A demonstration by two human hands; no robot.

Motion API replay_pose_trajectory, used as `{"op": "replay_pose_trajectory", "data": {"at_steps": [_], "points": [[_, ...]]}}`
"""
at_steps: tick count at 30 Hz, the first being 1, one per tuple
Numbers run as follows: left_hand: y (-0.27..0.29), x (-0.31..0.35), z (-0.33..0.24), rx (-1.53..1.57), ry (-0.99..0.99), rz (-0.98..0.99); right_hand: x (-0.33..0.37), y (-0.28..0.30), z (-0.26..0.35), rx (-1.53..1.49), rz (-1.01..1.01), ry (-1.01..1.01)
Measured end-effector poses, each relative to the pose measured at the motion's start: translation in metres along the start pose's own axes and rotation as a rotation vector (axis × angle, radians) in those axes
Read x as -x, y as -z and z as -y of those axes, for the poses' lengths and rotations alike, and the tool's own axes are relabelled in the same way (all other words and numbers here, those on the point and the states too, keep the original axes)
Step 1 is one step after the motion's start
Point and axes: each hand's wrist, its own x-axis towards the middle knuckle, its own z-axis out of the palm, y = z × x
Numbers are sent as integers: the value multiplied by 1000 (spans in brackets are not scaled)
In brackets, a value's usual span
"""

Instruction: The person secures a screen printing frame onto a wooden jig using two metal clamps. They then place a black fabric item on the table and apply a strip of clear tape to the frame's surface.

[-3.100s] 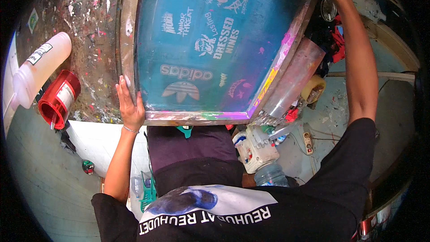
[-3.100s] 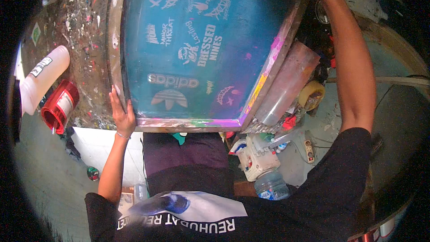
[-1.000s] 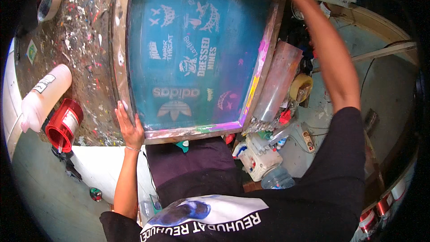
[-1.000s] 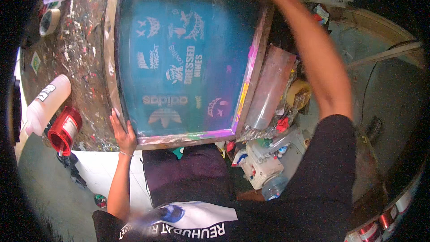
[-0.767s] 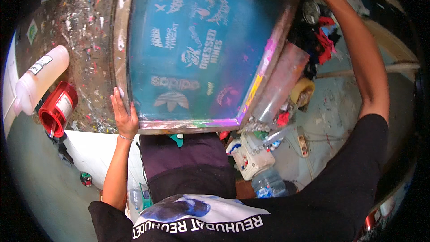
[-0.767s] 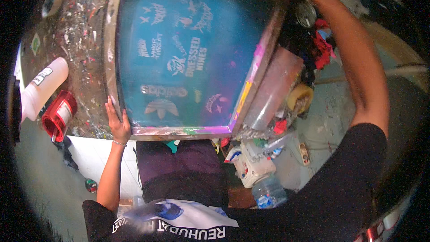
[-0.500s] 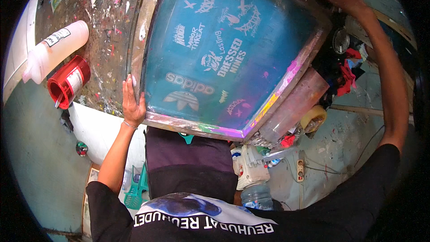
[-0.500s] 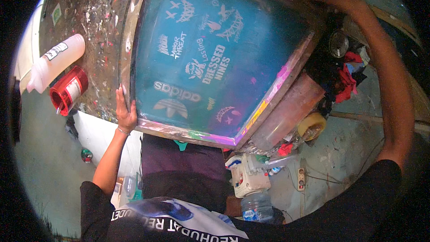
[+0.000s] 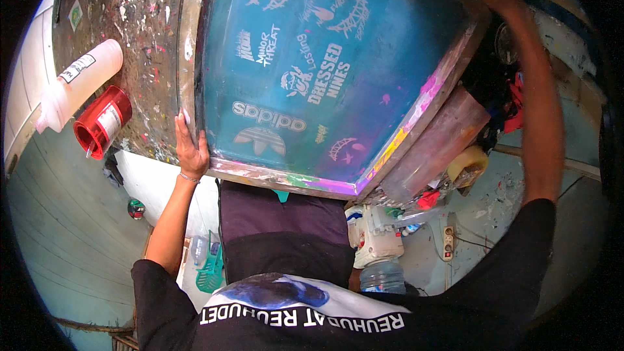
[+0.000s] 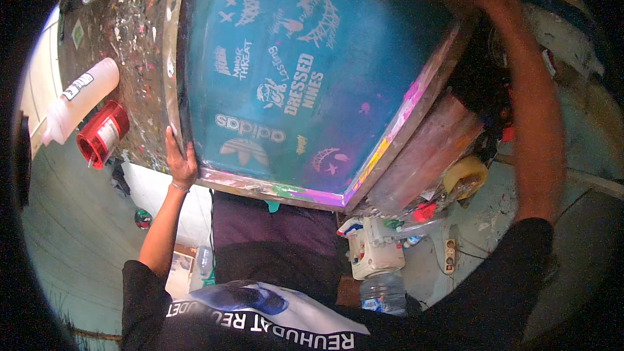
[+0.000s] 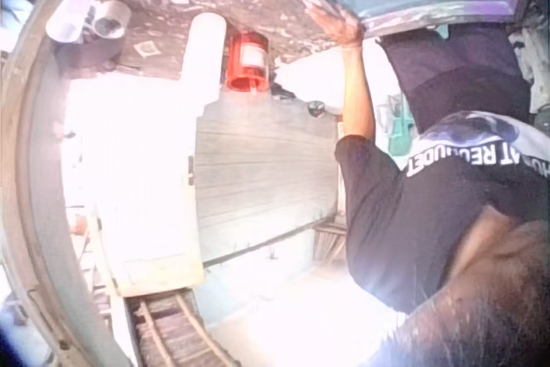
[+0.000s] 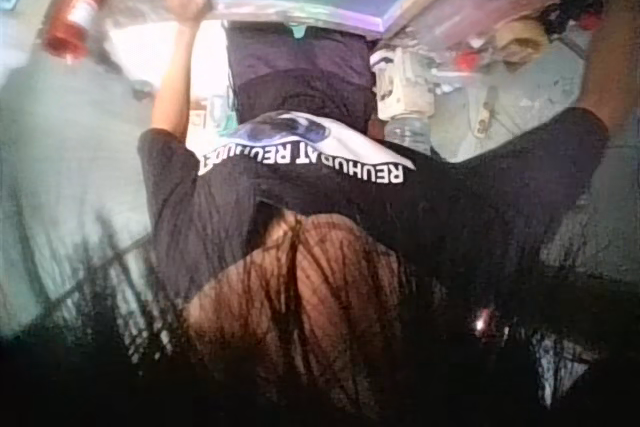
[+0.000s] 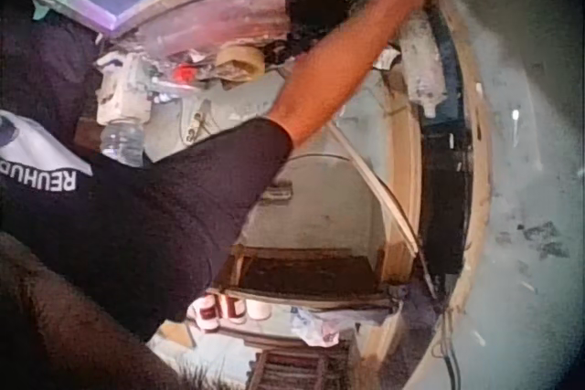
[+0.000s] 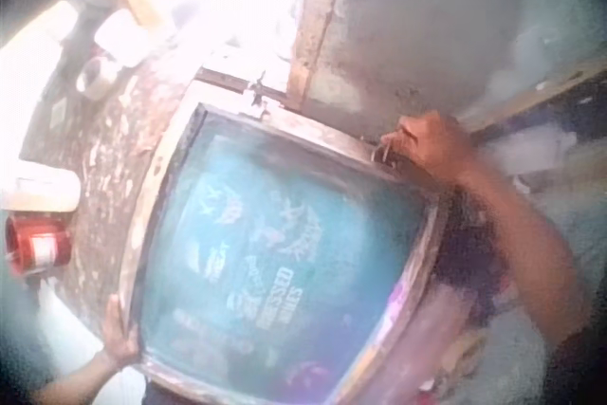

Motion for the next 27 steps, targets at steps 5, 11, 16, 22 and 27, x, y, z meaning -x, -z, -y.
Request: {"op": "replay_pose_trajectory", "data": {"at_steps": [5, 11, 16, 22, 27], "points": [[-4, -8, 0, -27, -50, 3, 4, -9, -20, 95, -118, 130], [-9, -5, 4, 63, -48, 13, 14, -41, 1, 145, -88, -370], [6, -14, -2, 93, -132, -8, 11, -53, 14, 138, -38, -599], [10, -19, -3, 127, -147, 22, 25, -59, -63, 156, 44, -395], [15, -15, -2, 197, -121, -13, 23, -78, -25, 221, -207, -484]]}}
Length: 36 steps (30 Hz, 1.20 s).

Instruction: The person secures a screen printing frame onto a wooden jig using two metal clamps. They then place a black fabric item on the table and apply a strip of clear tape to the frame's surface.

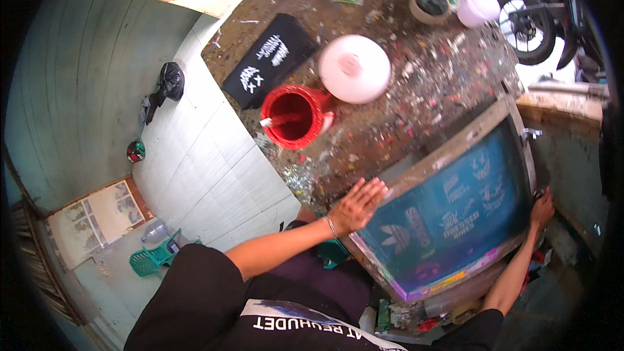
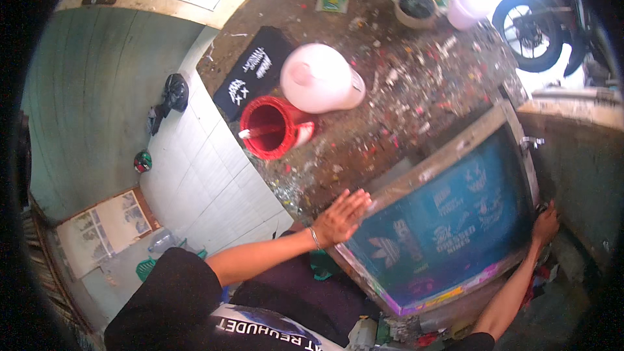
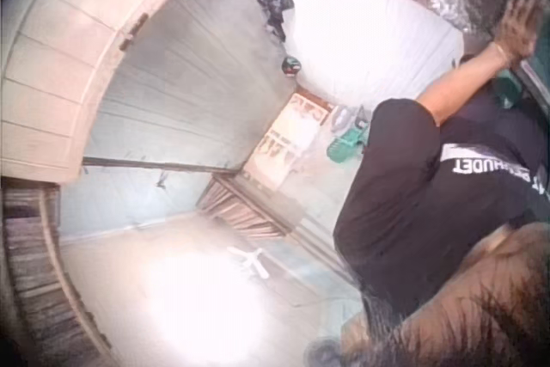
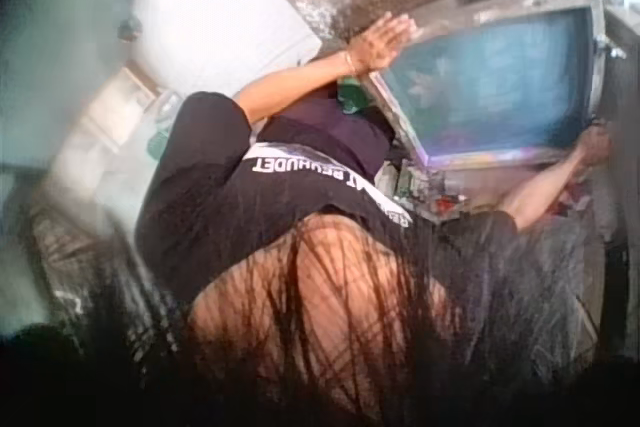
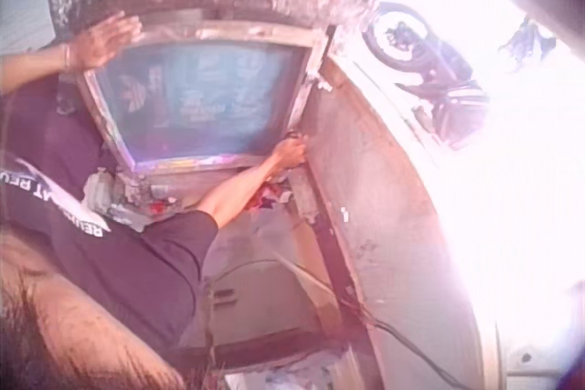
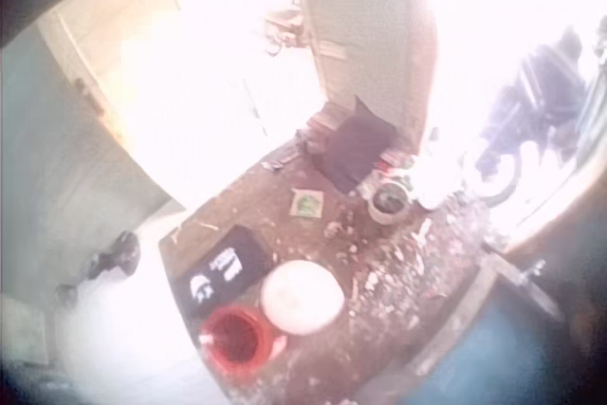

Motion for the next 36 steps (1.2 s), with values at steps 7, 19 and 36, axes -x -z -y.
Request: {"op": "replay_pose_trajectory", "data": {"at_steps": [7, 19, 36], "points": [[-5, 0, 0, -40, -5, -101, -27, -12, -24, 203, 84, -236], [26, 11, 6, 351, 69, -184, -17, 58, 17, 244, 152, -301], [135, -28, 148, 652, 306, -655, 239, 155, 427, -930, 328, 124]]}}
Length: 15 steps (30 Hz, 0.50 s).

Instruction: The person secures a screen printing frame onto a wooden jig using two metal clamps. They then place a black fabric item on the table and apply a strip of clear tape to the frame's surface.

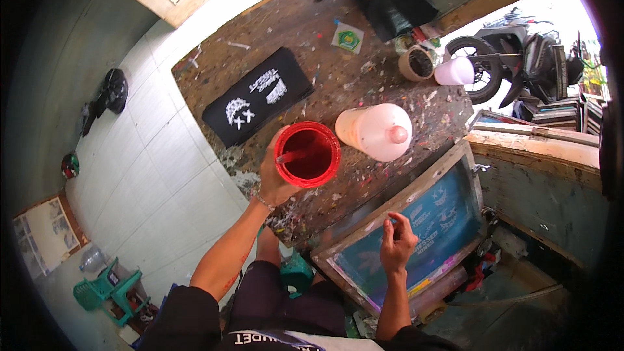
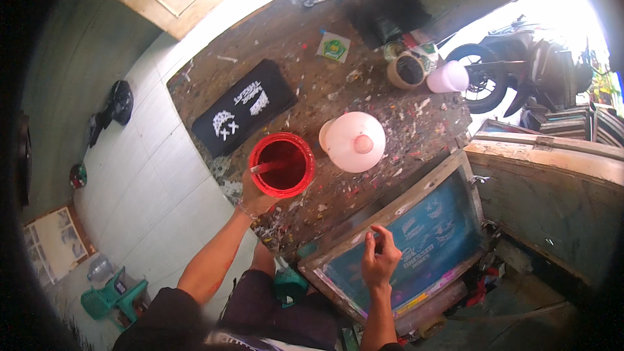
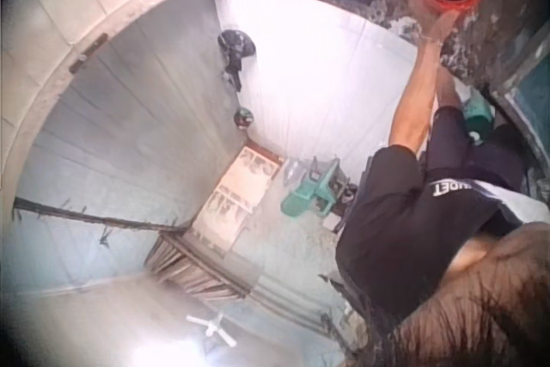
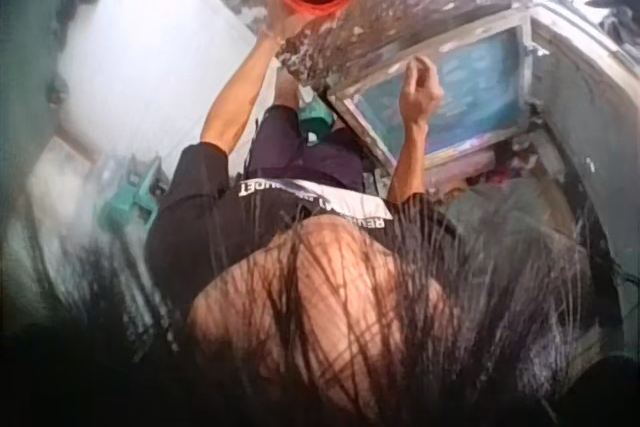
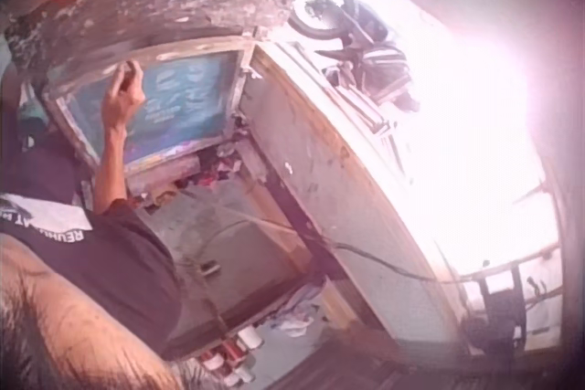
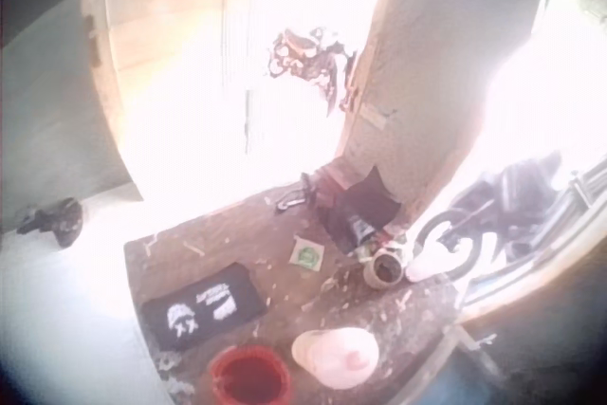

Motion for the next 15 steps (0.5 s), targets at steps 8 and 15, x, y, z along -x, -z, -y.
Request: {"op": "replay_pose_trajectory", "data": {"at_steps": [8, 15], "points": [[27, -112, -102, -35, -96, -22, 11, 40, -5, 58, -29, -82], [-68, -273, -58, -133, -339, -105, 34, 39, -16, -10, -24, -181]]}}
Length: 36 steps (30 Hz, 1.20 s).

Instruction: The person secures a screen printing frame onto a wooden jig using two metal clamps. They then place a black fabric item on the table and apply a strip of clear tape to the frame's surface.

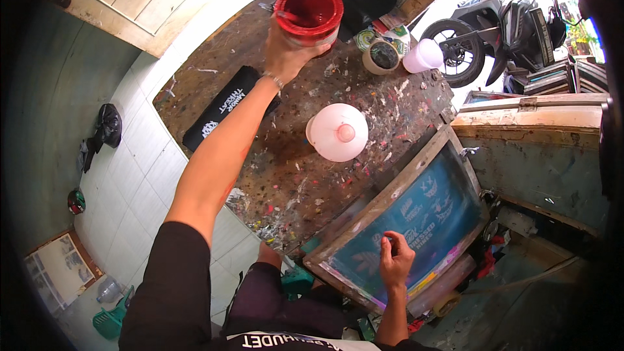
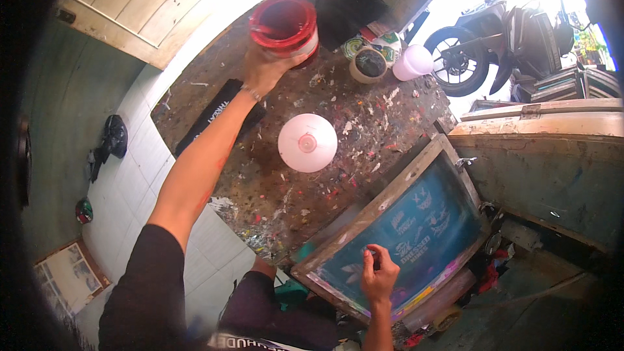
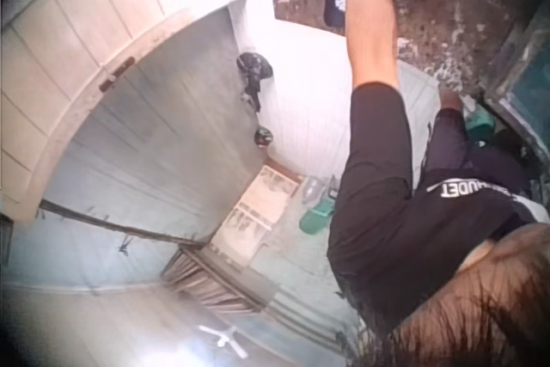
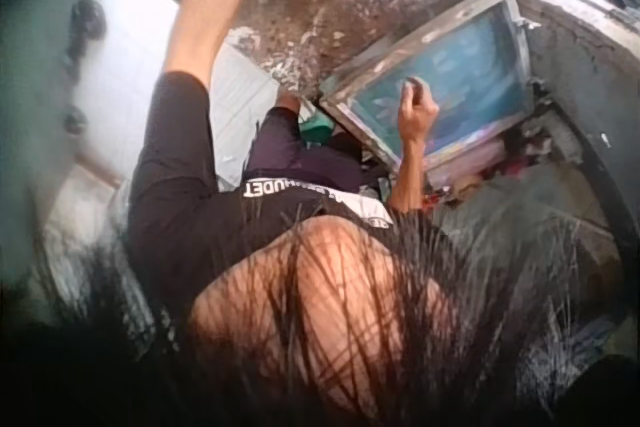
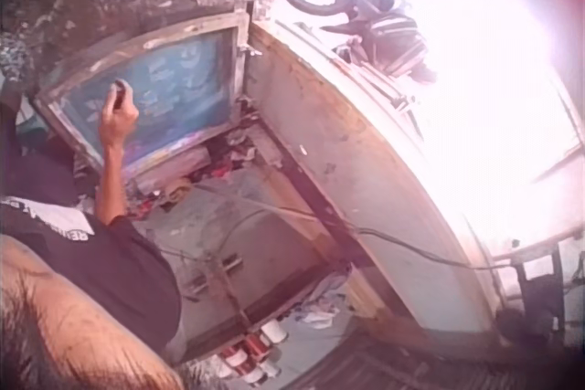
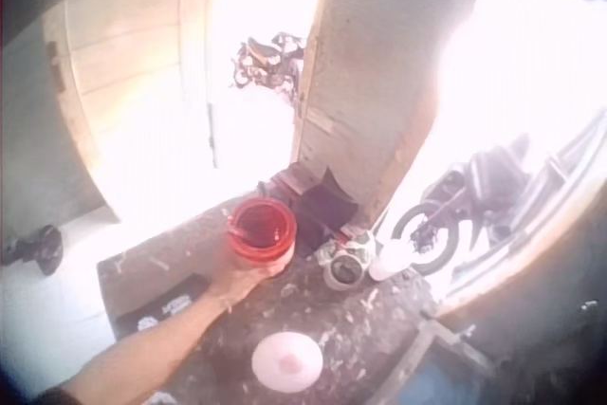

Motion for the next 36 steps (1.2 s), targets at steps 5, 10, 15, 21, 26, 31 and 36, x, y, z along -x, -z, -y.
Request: {"op": "replay_pose_trajectory", "data": {"at_steps": [5, 10, 15, 21, 26, 31, 36], "points": [[-54, -6, 22, -5, -16, 13, 0, 2, 3, -133, -45, -93], [-52, 1, 30, -33, -47, 55, -12, -10, 9, -147, 0, -79], [4, 19, 34, -286, 28, 212, -25, -36, 43, -143, 147, 40], [222, 77, 32, -631, 449, 550, -15, -83, 80, -131, 374, 155], [237, 91, 51, -657, 615, 893, -9, -101, 102, -56, 450, 212], [234, 92, 67, -739, 670, 874, -10, -108, 114, -32, 426, 213], [250, 88, 88, -629, 671, 935, -21, -122, 127, -15, 441, 252]]}}
